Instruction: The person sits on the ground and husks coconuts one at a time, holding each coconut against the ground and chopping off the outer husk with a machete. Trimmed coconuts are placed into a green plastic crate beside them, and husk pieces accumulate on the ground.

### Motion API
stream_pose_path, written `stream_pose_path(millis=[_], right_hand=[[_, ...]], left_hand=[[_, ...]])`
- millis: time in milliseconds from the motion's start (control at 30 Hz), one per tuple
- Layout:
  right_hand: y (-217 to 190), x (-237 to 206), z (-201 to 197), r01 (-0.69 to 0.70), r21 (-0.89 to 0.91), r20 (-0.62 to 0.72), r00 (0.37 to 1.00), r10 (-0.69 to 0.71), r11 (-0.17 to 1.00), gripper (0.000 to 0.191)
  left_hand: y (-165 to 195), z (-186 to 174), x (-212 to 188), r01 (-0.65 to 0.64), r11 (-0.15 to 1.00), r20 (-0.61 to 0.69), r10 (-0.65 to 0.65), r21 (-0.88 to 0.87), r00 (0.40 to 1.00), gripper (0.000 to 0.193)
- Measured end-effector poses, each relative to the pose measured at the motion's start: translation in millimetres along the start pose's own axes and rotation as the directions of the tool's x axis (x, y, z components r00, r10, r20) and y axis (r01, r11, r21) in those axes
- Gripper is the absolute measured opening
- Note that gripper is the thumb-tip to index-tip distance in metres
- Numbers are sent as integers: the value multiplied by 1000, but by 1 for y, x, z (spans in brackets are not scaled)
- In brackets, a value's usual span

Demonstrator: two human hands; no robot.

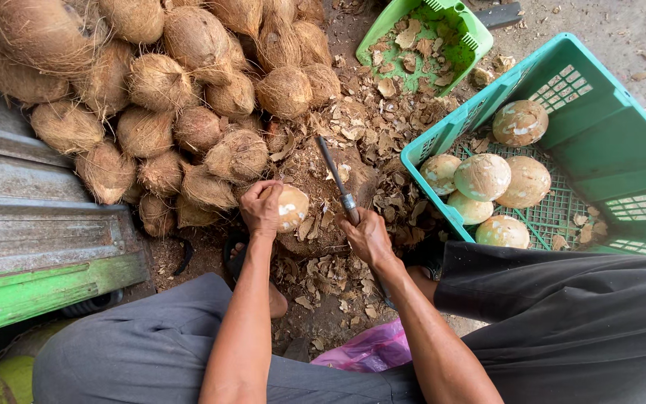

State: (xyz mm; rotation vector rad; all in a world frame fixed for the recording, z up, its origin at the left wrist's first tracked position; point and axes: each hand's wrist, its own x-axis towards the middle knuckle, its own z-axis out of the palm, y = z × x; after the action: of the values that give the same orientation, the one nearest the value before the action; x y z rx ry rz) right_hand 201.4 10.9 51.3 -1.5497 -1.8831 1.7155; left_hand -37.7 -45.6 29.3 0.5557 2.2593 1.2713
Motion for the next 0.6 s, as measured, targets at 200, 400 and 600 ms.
stream_pose_path(millis=[200,400,600], right_hand=[[1,-11,27,89,-66,70,994,-84,994,36],[2,-19,23,67,-65,202,978,-53,996,23],[-19,-25,14,168,-55,15,986,-168,984,42]], left_hand=[[5,-15,0,-96,973,74,113,-211,991,26],[-5,-12,7,-198,977,109,207,-84,972,37],[-9,-2,4,-176,980,61,182,-95,981,44]])
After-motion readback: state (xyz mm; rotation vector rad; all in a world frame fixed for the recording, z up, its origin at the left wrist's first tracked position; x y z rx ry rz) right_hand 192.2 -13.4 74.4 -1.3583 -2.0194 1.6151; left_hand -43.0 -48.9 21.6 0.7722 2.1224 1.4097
